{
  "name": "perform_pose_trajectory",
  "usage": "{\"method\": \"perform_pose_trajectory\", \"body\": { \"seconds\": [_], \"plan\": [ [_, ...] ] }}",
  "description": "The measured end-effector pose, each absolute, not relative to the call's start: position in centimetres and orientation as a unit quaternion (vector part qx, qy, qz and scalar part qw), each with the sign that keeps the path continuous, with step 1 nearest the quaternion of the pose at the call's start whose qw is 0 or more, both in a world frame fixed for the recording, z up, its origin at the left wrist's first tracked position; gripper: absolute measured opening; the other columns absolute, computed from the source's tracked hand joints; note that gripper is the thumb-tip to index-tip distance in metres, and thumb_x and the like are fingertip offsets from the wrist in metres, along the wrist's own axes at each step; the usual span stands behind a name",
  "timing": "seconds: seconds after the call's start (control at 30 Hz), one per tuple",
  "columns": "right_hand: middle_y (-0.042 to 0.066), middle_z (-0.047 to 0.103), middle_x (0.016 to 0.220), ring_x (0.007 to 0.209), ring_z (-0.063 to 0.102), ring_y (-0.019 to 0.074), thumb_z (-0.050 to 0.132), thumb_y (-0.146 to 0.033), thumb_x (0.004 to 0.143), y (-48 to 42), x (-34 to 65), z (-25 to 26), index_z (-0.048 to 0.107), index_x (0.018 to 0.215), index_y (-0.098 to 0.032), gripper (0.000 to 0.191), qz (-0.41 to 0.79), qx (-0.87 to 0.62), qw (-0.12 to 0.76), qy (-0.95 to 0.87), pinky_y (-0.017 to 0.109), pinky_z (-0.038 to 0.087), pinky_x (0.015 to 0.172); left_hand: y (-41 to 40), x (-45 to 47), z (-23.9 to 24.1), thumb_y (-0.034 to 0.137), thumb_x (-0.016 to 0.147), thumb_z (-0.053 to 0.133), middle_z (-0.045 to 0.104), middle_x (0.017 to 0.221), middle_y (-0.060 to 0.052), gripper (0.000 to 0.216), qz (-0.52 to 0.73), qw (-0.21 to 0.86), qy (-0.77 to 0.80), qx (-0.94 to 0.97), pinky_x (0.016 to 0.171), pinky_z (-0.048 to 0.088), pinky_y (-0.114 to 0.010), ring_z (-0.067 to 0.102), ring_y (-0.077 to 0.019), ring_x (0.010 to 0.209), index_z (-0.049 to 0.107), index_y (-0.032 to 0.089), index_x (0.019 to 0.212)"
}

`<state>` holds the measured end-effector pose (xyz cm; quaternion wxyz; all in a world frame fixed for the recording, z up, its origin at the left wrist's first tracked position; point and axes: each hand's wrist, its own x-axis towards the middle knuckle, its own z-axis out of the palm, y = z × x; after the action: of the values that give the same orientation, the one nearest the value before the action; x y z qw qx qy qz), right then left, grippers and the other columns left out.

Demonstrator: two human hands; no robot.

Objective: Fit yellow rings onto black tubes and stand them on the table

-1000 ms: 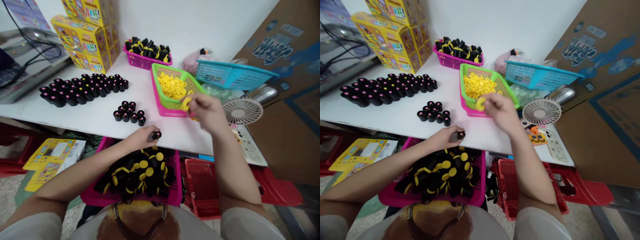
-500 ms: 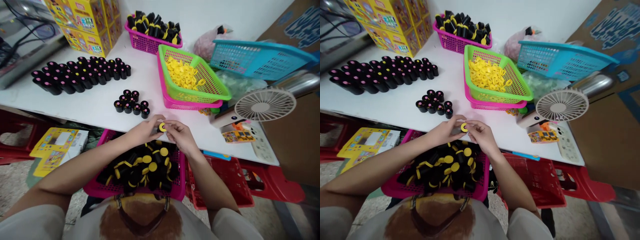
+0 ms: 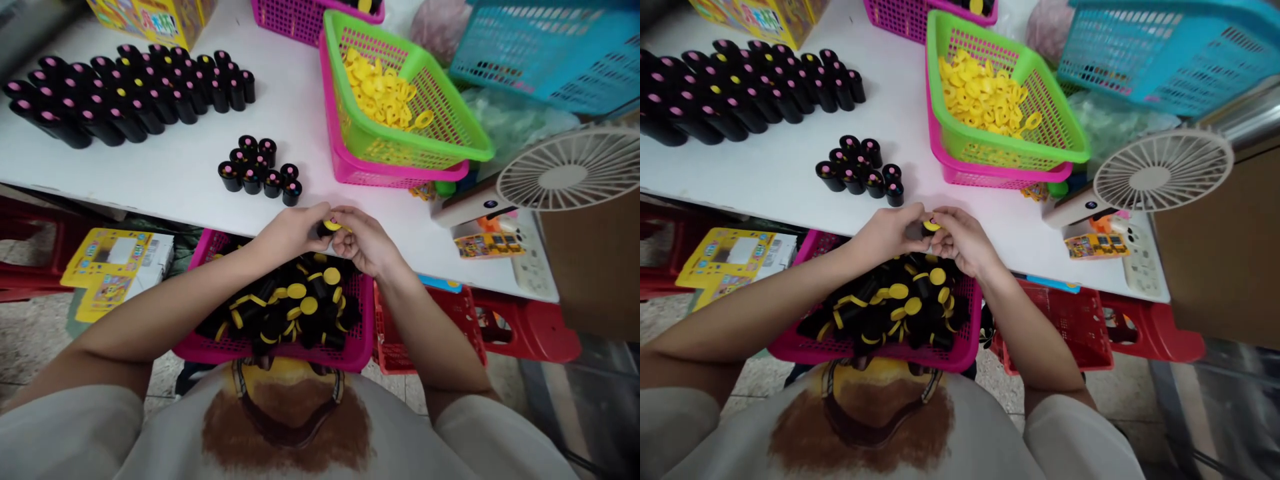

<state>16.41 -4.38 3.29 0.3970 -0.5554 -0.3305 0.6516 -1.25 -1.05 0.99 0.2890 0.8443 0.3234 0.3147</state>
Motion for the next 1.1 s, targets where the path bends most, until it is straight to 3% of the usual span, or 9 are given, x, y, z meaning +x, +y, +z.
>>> {"method": "perform_pose_trajectory", "body": {
  "seconds": [0.17,0.3,0.47,0.57,0.7,0.8,1.1],
  "plan": [
    [-0.005,0.065,0.064,0.052,0.060,0.0102,0.086,-0.053,0.074,-5.4,17.8,2.7,0.058,0.103,-0.022,0.051,0.646,-0.499,0.438,-0.376,0.019,0.042,0.043,-1.0,-1.3,0.6,0.024,0.084,0.077,0.074,0.085,0.001,0.024,0.327,0.284,0.315,0.845,0.064,0.044,-0.020,0.068,-0.0124,0.070,0.054,0.020,0.090],
    [0.002,0.075,0.088,0.080,0.071,0.0144,0.095,-0.045,0.065,-5.7,21.0,2.2,0.072,0.106,-0.021,0.053,0.642,-0.475,0.387,-0.461,0.027,0.059,0.072,-1.1,-1.5,0.0,0.030,0.088,0.075,0.076,0.091,-0.002,0.022,0.322,0.262,0.317,0.853,0.067,0.048,-0.022,0.072,-0.0158,0.077,0.057,0.020,0.096],
    [0.003,0.076,0.104,0.084,0.073,0.0176,0.091,-0.038,0.071,-4.6,21.8,1.8,0.074,0.121,-0.027,0.054,0.586,-0.467,0.375,-0.546,0.039,0.063,0.084,-1.1,-1.6,-0.2,0.029,0.090,0.072,0.077,0.104,-0.006,0.023,0.308,0.256,0.321,0.858,0.075,0.054,-0.026,0.076,-0.0195,0.089,0.059,0.020,0.106],
    [0.006,0.074,0.117,0.099,0.073,0.0207,0.091,-0.040,0.072,-4.4,20.7,1.8,0.077,0.117,-0.028,0.049,0.482,-0.455,0.403,-0.631,0.039,0.062,0.092,-1.2,-1.6,0.2,0.026,0.089,0.071,0.077,0.113,-0.006,0.031,0.310,0.308,0.323,0.839,0.083,0.056,-0.027,0.077,-0.0201,0.099,0.055,0.021,0.116],
    [0.007,0.075,0.116,0.108,0.072,0.0213,0.079,-0.040,0.087,-5.1,19.5,1.8,0.079,0.111,-0.028,0.027,0.290,-0.475,0.446,-0.701,0.039,0.062,0.096,-1.2,-1.6,0.8,0.022,0.088,0.070,0.078,0.117,-0.005,0.054,0.306,0.376,0.324,0.812,0.091,0.057,-0.026,0.076,-0.0185,0.109,0.045,0.023,0.135],
    [0.005,0.077,0.113,0.105,0.074,0.0205,0.074,-0.031,0.093,-5.7,19.3,1.6,0.081,0.104,-0.029,0.013,0.191,-0.468,0.463,-0.728,0.040,0.062,0.099,-1.2,-1.6,0.9,0.023,0.088,0.070,0.079,0.116,-0.004,0.056,0.307,0.384,0.324,0.808,0.093,0.057,-0.026,0.076,-0.0176,0.108,0.044,0.024,0.138],
    [0.006,0.077,0.120,0.108,0.075,0.0210,0.067,-0.018,0.097,-6.4,19.6,1.0,0.077,0.117,-0.027,0.024,0.060,-0.419,0.429,-0.798,0.041,0.065,0.097,-0.9,-1.6,0.4,0.027,0.090,0.071,0.077,0.116,-0.007,0.030,0.314,0.327,0.306,0.837,0.089,0.059,-0.030,0.077,-0.0206,0.102,0.057,0.018,0.116]
  ]
}}
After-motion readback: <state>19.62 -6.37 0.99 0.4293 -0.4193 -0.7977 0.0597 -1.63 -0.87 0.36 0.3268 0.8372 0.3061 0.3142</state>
